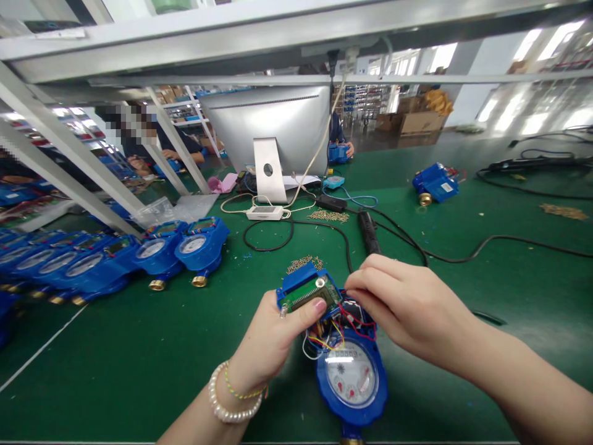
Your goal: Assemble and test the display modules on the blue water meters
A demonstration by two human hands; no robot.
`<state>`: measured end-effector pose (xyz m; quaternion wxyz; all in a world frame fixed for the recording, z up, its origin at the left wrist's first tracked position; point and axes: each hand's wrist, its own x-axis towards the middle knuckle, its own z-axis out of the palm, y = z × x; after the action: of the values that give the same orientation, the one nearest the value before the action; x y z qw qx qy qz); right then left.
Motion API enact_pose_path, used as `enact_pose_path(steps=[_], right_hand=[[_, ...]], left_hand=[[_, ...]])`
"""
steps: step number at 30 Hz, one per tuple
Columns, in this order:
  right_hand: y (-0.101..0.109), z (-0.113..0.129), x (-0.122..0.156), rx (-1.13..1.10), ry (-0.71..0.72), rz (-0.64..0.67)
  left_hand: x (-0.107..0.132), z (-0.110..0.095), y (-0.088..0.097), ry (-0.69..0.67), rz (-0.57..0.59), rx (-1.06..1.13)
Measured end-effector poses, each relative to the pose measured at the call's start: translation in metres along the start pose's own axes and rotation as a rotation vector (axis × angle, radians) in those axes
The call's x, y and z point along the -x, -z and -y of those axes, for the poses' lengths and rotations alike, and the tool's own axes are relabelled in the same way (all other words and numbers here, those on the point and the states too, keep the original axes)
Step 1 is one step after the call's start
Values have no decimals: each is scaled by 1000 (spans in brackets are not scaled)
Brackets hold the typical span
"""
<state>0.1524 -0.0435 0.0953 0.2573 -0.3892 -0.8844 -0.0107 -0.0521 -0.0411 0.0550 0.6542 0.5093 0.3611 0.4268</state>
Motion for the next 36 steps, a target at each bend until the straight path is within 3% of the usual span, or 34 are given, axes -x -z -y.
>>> enact_pose_path(steps=[3,9,12,15,18,21,24,29,36], right_hand=[[-3,-7,3,-55,-21,-14],[-7,-8,8,215,134,-45],[-8,-4,7,248,131,-46],[-7,3,5,118,10,19],[-3,6,2,-116,-227,87],[3,-1,-3,-481,-521,217],[3,-14,-8,-772,-638,357],[-4,-25,-4,-837,-588,294],[-7,-34,13,-685,-464,214]], left_hand=[[0,0,0,30,-10,65],[-1,4,-2,52,-17,117],[-2,7,-2,21,-41,40],[-2,7,-2,-4,-91,-98],[1,2,-3,-47,-103,-224],[3,-4,-3,-74,-43,-217],[2,-3,0,-28,19,-157],[-1,6,4,3,-1,22],[0,6,3,121,-48,234]])
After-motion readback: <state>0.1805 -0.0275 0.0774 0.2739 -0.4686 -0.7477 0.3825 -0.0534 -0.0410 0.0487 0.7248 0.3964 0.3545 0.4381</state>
